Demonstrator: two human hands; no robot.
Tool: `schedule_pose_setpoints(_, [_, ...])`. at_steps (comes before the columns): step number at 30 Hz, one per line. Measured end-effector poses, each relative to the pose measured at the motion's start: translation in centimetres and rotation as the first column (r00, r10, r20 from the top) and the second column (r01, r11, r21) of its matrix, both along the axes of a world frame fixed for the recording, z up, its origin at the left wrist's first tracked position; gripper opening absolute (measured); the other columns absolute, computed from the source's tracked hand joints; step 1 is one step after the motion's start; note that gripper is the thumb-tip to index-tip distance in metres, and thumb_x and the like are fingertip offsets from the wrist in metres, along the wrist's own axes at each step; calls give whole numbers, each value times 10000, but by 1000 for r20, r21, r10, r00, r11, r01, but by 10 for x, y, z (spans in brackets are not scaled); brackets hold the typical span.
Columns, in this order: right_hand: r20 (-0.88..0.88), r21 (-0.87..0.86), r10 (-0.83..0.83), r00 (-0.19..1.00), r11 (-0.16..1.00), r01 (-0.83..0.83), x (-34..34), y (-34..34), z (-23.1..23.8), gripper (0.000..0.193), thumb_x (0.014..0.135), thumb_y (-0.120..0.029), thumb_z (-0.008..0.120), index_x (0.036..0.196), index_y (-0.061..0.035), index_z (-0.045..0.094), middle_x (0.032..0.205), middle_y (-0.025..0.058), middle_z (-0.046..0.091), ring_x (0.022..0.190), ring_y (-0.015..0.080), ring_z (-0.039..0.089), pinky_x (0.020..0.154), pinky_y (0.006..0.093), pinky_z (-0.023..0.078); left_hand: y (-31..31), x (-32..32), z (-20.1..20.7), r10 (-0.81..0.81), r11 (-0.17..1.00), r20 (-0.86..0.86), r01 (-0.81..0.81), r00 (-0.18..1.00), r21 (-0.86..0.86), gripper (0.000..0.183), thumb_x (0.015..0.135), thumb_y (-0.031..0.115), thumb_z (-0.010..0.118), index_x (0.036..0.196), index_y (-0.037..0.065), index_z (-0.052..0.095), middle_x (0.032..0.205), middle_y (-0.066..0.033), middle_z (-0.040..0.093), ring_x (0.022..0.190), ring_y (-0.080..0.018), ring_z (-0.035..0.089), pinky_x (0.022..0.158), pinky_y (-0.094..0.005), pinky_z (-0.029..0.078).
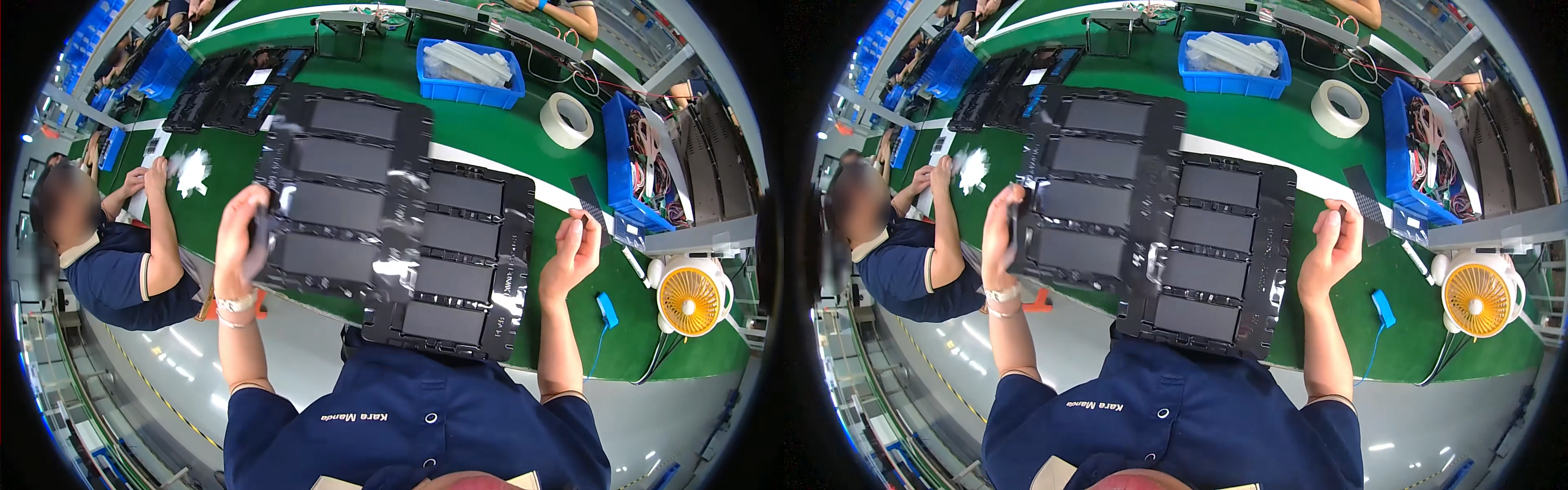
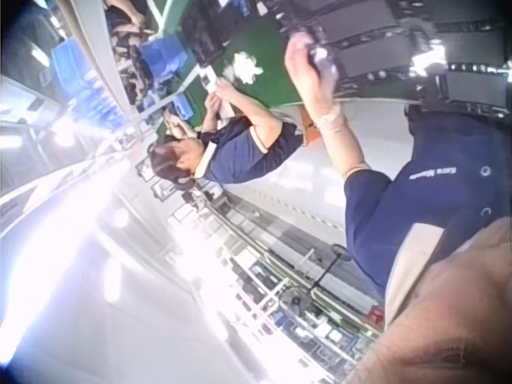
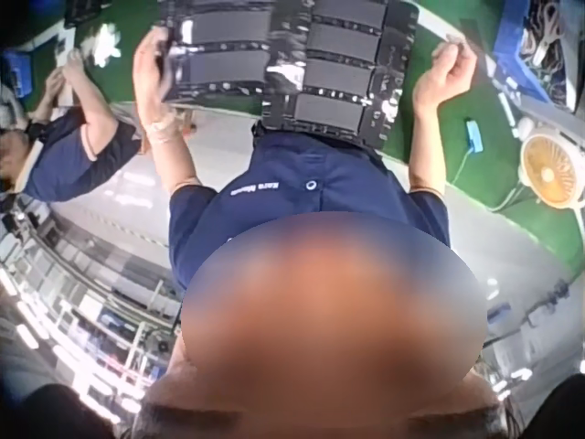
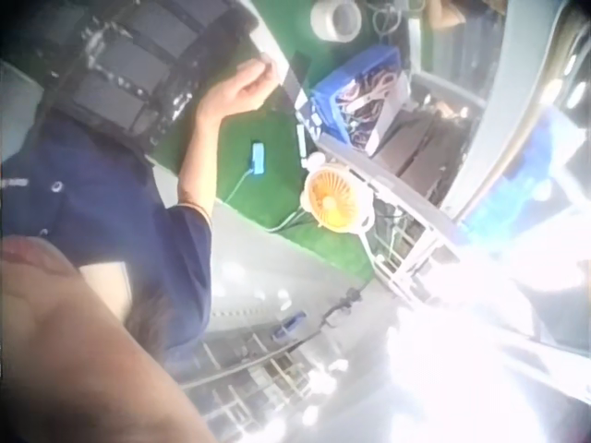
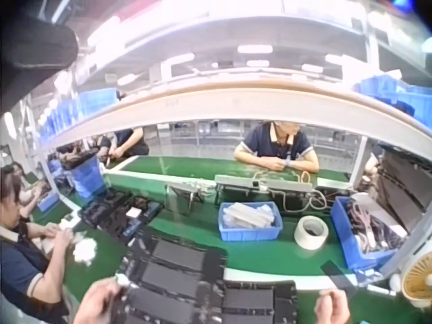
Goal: The recorder is applying small adhesive pads and protective films to black plastic device casings on an assembly line.
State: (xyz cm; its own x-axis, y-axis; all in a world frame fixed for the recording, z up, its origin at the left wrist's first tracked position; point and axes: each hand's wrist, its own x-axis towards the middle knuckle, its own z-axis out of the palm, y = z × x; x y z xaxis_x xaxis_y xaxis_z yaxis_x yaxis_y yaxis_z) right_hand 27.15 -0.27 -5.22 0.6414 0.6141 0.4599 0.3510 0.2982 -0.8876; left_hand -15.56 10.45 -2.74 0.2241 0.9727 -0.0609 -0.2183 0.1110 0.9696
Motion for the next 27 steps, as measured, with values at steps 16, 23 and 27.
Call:
schedule_pose_setpoints(16, [64, -98, 38, 997, 995, -32, -11, 9, -12, 149, 984, -127, 506, 1016, -18, 601, 710, -22, 489, 626, 33, 391, 538, 197, 252, 72, -51, -54, 194, 940, -762, 106, 618, 325, 180, 929, 150, 580, 929, -21, 635, 1509, -207, 356, 1386, -303, 368, 1065, -323, 320])
schedule_pose_setpoints(23, [79, -168, 101, 992, 982, -86, -14, 3, -5, 144, 969, -88, 525, 995, 16, 621, 721, -14, 548, 624, 29, 457, 542, 185, 329, 53, -37, -70, 396, 896, -767, -30, 505, 443, 193, 930, 191, 572, 929, 13, 648, 1459, -164, 446, 1140, -299, 580, 918, -343, 441])
schedule_pose_setpoints(27, [101, -258, 169, 981, 956, -138, -25, -12, 23, 137, 951, -80, 537, 948, 20, 631, 719, -2, 573, 588, 34, 461, 513, 188, 323, 23, -8, -41, 635, 723, -629, -60, 448, 688, 156, 926, 154, 580, 914, 24, 666, 1223, -130, 587, 972, -262, 616, 826, -330, 472])
